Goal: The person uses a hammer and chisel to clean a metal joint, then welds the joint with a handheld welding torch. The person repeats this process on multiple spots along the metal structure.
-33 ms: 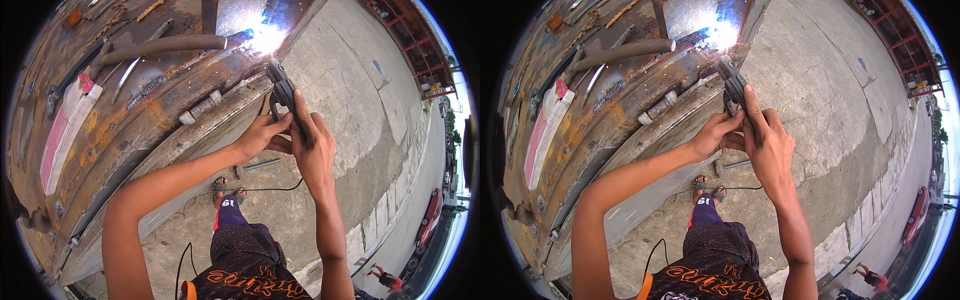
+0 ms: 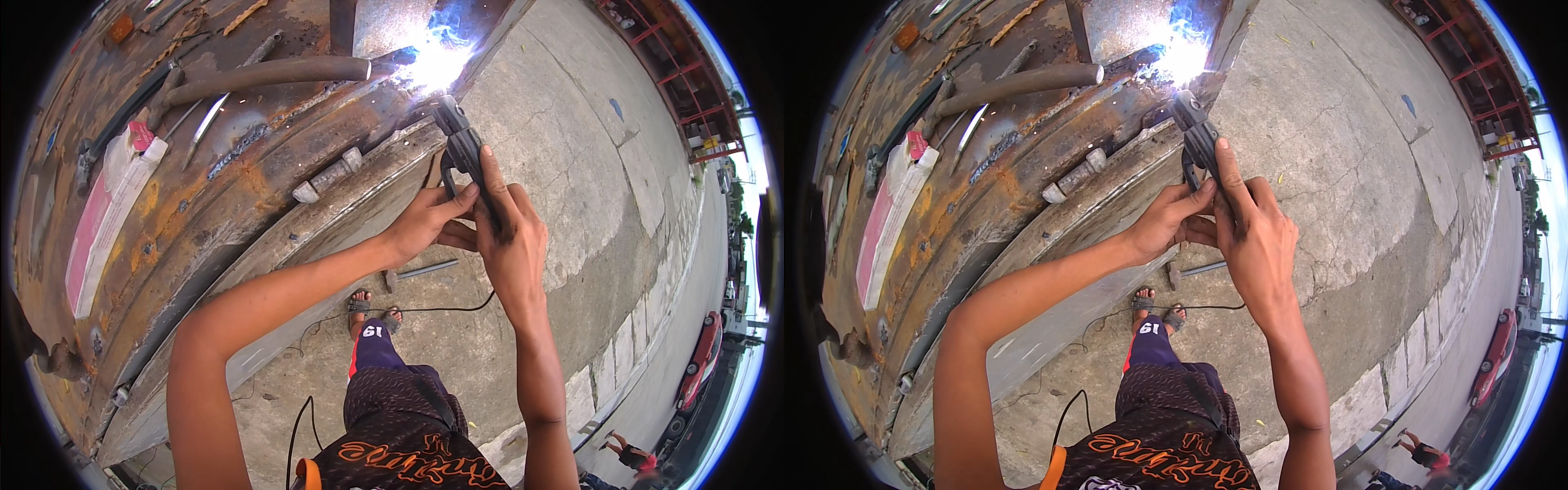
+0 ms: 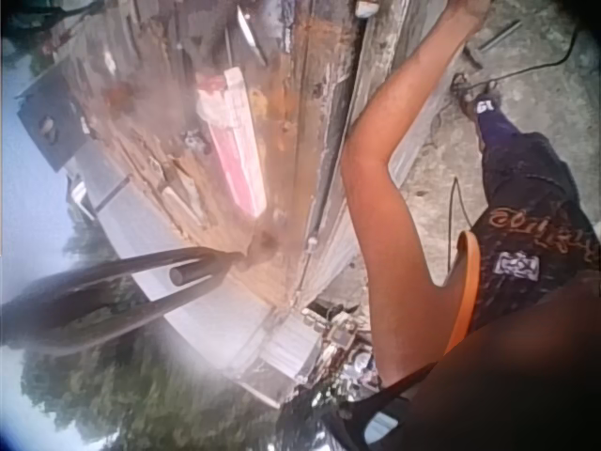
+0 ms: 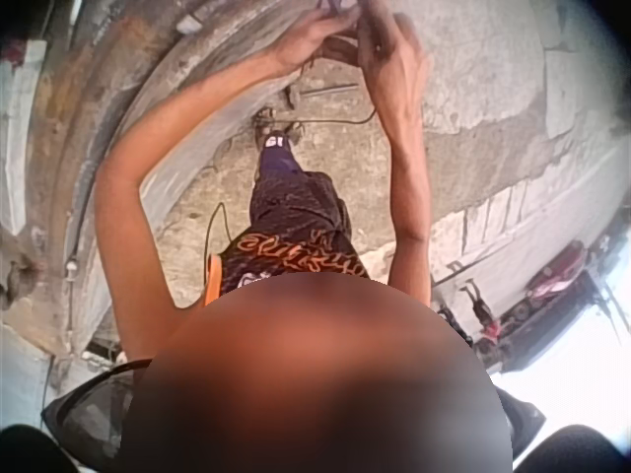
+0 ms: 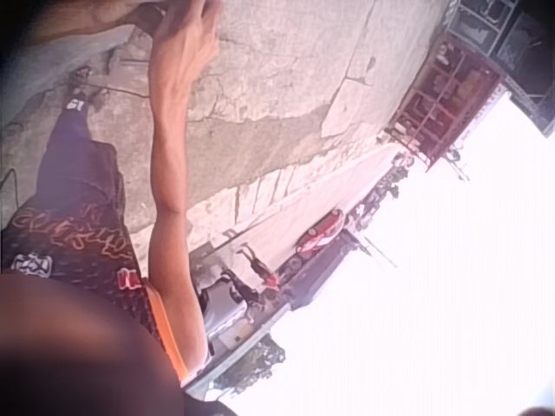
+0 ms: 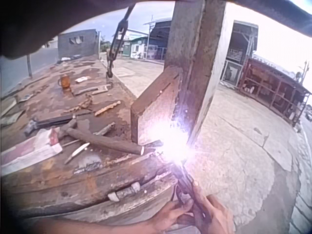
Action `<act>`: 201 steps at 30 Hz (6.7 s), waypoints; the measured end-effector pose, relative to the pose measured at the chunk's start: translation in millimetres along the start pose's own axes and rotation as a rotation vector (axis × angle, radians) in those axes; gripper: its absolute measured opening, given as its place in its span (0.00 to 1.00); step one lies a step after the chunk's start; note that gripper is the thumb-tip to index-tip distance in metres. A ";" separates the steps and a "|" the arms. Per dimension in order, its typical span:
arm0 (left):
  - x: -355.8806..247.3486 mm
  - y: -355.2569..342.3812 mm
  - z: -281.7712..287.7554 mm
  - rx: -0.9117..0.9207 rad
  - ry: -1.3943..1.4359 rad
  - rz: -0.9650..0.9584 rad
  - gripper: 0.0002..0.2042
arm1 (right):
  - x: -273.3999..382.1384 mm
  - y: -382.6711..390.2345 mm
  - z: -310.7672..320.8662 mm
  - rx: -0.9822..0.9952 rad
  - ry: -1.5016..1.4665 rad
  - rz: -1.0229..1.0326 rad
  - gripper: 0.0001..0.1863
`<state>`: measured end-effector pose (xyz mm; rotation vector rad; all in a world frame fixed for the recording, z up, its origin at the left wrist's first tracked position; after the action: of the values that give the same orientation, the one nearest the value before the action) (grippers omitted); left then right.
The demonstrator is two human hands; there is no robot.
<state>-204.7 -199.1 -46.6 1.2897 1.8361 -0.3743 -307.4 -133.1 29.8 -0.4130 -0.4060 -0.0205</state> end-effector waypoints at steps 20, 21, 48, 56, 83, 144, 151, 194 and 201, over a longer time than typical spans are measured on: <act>-2.6 -0.9 0.7 -0.007 -0.007 0.000 0.26 | -1.4 -3.2 -1.9 -0.002 0.004 0.007 0.38; -2.4 -1.0 0.9 -0.006 -0.004 0.002 0.26 | -1.6 -3.2 -1.9 0.000 0.006 0.006 0.38; -3.4 -1.3 0.0 0.010 -0.009 0.005 0.25 | -5.3 -3.0 -3.6 -0.004 0.010 0.001 0.38; -3.2 -2.2 0.1 0.027 0.002 0.004 0.25 | -5.9 -3.8 -3.7 0.003 0.014 -0.004 0.38; -3.6 -2.9 0.0 0.017 0.001 0.008 0.25 | -7.6 -6.6 -3.1 -0.001 0.006 0.015 0.39; -5.4 -2.5 -1.2 0.044 -0.007 -0.006 0.29 | -12.9 -9.9 -5.0 0.025 -0.022 -0.015 0.42; -5.2 -2.8 -0.8 0.046 -0.023 0.002 0.29 | -11.6 -10.3 -3.9 0.025 -0.014 -0.046 0.40; -2.7 -4.3 1.4 0.041 -0.033 0.027 0.40 | -17.7 -11.8 -7.7 0.001 -0.075 0.008 0.39; -3.6 -3.6 0.7 0.043 -0.027 0.024 0.41 | -18.5 -12.5 -8.0 0.005 -0.090 0.002 0.39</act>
<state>-207.1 -203.4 -45.0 1.3286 1.7971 -0.4176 -322.7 -148.9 20.7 -0.4103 -0.4946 0.0013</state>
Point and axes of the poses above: each hand's wrist, its own y-axis away from the middle knuckle, its own z-axis out of the back of the hand, x = y × z, the point moved 4 cm from there along -y, towards the middle knuckle, and after that the axes turned 6 degrees about z, right-handed, at the moved point
